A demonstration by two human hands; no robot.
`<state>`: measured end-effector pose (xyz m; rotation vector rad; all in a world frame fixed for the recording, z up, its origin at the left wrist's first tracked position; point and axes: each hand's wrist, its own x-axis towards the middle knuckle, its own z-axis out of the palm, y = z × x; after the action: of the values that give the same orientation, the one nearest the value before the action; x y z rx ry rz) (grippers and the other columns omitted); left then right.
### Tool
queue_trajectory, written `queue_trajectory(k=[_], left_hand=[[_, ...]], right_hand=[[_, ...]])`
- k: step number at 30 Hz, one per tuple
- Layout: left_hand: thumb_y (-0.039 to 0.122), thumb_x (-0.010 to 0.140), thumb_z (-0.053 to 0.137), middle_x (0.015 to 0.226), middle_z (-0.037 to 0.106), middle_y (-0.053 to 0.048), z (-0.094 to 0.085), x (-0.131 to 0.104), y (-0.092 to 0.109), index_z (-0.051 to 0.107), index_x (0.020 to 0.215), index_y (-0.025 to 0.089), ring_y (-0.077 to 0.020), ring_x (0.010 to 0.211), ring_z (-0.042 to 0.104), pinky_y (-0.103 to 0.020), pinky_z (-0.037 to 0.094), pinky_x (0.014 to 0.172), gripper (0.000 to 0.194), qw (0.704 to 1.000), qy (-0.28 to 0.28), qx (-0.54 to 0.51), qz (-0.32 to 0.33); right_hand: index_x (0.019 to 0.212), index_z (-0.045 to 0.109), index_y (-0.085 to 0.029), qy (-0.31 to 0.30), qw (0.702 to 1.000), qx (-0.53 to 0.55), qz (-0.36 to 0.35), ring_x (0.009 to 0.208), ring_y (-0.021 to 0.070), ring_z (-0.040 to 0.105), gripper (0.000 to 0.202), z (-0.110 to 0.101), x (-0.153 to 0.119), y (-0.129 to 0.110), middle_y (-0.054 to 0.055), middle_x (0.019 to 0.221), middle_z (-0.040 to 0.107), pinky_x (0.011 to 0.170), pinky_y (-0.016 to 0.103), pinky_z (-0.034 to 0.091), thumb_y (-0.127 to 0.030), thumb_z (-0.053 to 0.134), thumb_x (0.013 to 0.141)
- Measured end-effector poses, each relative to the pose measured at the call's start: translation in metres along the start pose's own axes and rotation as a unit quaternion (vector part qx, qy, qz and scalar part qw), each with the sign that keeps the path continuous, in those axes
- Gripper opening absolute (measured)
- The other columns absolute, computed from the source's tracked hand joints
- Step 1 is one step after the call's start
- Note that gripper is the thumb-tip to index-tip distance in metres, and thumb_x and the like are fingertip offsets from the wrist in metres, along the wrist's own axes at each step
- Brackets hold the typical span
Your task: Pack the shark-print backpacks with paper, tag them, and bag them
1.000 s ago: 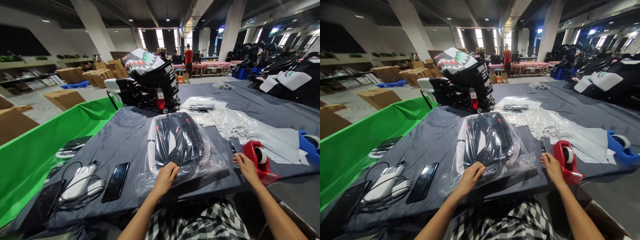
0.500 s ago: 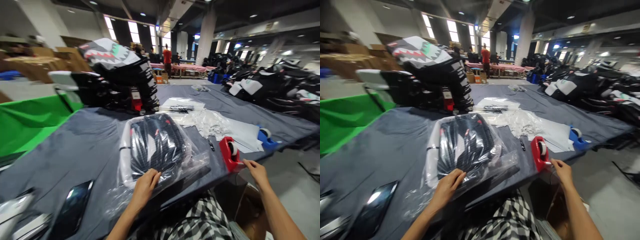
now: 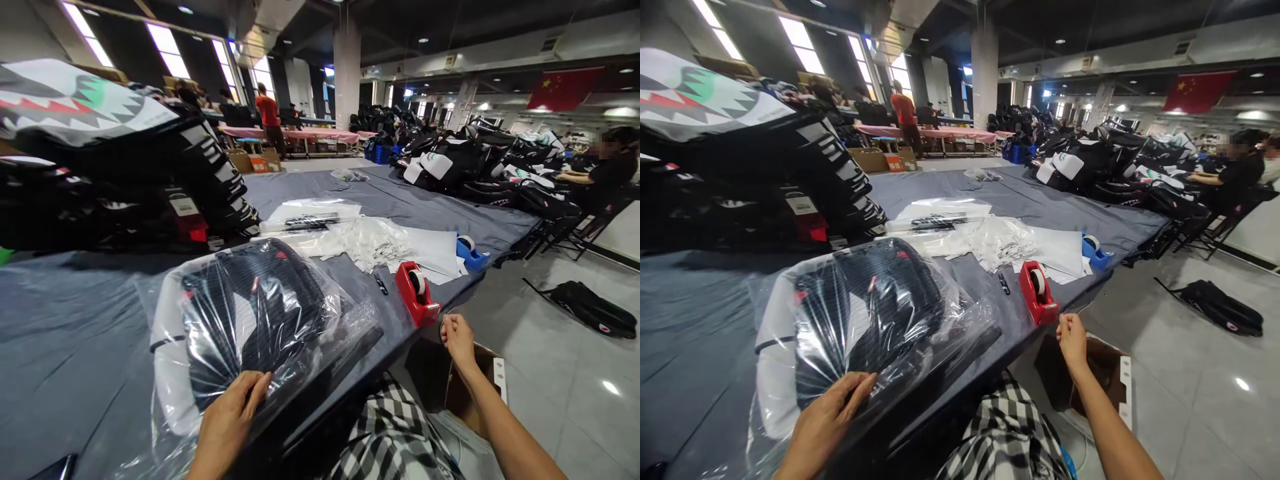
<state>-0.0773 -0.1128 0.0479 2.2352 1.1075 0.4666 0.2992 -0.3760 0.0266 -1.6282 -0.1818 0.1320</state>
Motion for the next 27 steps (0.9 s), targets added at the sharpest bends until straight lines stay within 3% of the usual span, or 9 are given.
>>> queue_trajectory(k=[5, 9, 12, 15, 18, 21, 22, 24, 27], left_hand=[[0.063, 0.083, 0.04, 0.067, 0.063, 0.001, 0.002, -0.001, -0.003, 0.061, 0.071, 0.025, -0.018, 0.062, 0.062, -0.028, 0.043, 0.063, 0.045, 1.0, 0.002, -0.003, 0.012], [0.058, 0.088, 0.037, 0.068, 0.059, -0.001, 0.006, -0.005, 0.004, 0.056, 0.068, 0.024, -0.0182, 0.065, 0.058, -0.03, 0.042, 0.066, 0.044, 0.999, 0.025, -0.026, 0.033], [0.053, 0.091, 0.036, 0.068, 0.056, -0.001, 0.006, -0.004, 0.009, 0.05, 0.065, 0.023, -0.0178, 0.065, 0.055, -0.03, 0.039, 0.066, 0.042, 0.999, 0.029, -0.03, 0.032], [0.049, 0.093, 0.036, 0.07, 0.054, -0.001, 0.005, -0.003, 0.012, 0.046, 0.064, 0.023, -0.0175, 0.066, 0.054, -0.031, 0.037, 0.067, 0.04, 0.999, 0.033, -0.034, 0.016], [0.046, 0.093, 0.037, 0.071, 0.053, -0.001, 0.005, -0.004, 0.014, 0.046, 0.064, 0.022, -0.017, 0.067, 0.053, -0.03, 0.036, 0.067, 0.038, 0.998, 0.032, -0.044, 0.011], [0.043, 0.094, 0.039, 0.071, 0.053, 0.0, 0.007, -0.005, 0.014, 0.046, 0.065, 0.022, -0.0166, 0.067, 0.052, -0.03, 0.035, 0.066, 0.037, 0.998, 0.036, -0.05, 0.014], [0.043, 0.094, 0.039, 0.071, 0.053, 0.0, 0.007, -0.005, 0.014, 0.047, 0.065, 0.022, -0.0165, 0.067, 0.052, -0.03, 0.035, 0.066, 0.037, 0.998, 0.039, -0.051, 0.015], [0.041, 0.095, 0.04, 0.071, 0.054, 0.0, 0.008, -0.005, 0.014, 0.047, 0.065, 0.022, -0.016, 0.066, 0.052, -0.029, 0.035, 0.065, 0.037, 0.998, 0.044, -0.052, 0.018], [0.04, 0.096, 0.04, 0.071, 0.054, 0.0, 0.007, -0.005, 0.012, 0.047, 0.064, 0.022, -0.0155, 0.066, 0.052, -0.029, 0.035, 0.065, 0.037, 0.997, 0.047, -0.054, 0.027]], right_hand=[[0.069, 0.032, -0.025, -0.082, 0.983, 0.132, 0.101, 0.04, 0.0065, 0.028, 0.05, 0.053, -0.04, 0.02, -0.011, 0.051, 0.03, 0.034, 0.015, 0.022, -0.057, 0.069, 0.078], [0.072, 0.038, -0.024, -0.363, 0.906, 0.149, 0.162, 0.04, 0.0054, 0.017, 0.049, 0.092, -0.092, -0.001, -0.012, 0.051, 0.027, 0.034, 0.016, 0.014, -0.061, 0.07, 0.08], [0.075, 0.04, -0.023, -0.607, 0.789, 0.081, 0.05, 0.045, 0.006, 0.02, 0.05, 0.119, -0.101, -0.048, -0.012, 0.053, 0.028, 0.042, 0.018, 0.019, -0.066, 0.063, 0.085], [0.074, 0.048, -0.02, -0.729, 0.647, -0.087, -0.206, 0.054, 0.0082, 0.034, 0.041, 0.168, -0.091, -0.101, -0.007, 0.061, 0.041, 0.053, 0.022, 0.027, -0.054, 0.062, 0.091], [0.08, 0.058, -0.02, -0.731, 0.465, -0.278, -0.415, 0.057, 0.0097, 0.042, 0.02, 0.224, -0.093, -0.137, -0.005, 0.065, 0.052, 0.057, 0.024, 0.024, -0.034, 0.063, 0.093], [0.086, 0.063, -0.022, -0.677, 0.329, -0.427, -0.501, 0.064, 0.0133, 0.055, 0.01, 0.266, -0.101, -0.146, -0.003, 0.073, 0.063, 0.056, 0.026, 0.022, -0.028, 0.071, 0.089], [0.09, 0.063, -0.023, -0.664, 0.309, -0.453, -0.508, 0.068, 0.0153, 0.059, 0.012, 0.274, -0.102, -0.145, -0.002, 0.076, 0.066, 0.056, 0.026, 0.022, -0.031, 0.072, 0.088], [0.101, 0.062, -0.024, -0.64, 0.322, -0.482, -0.504, 0.075, 0.0197, 0.064, 0.031, 0.283, -0.097, -0.141, 0.001, 0.083, 0.07, 0.056, 0.027, 0.025, -0.044, 0.077, 0.083], [0.11, 0.056, -0.022, -0.594, 0.418, -0.498, -0.474, 0.077, 0.024, 0.066, 0.06, 0.277, -0.084, -0.134, 0.004, 0.085, 0.071, 0.056, 0.027, 0.028, -0.063, 0.08, 0.072]])
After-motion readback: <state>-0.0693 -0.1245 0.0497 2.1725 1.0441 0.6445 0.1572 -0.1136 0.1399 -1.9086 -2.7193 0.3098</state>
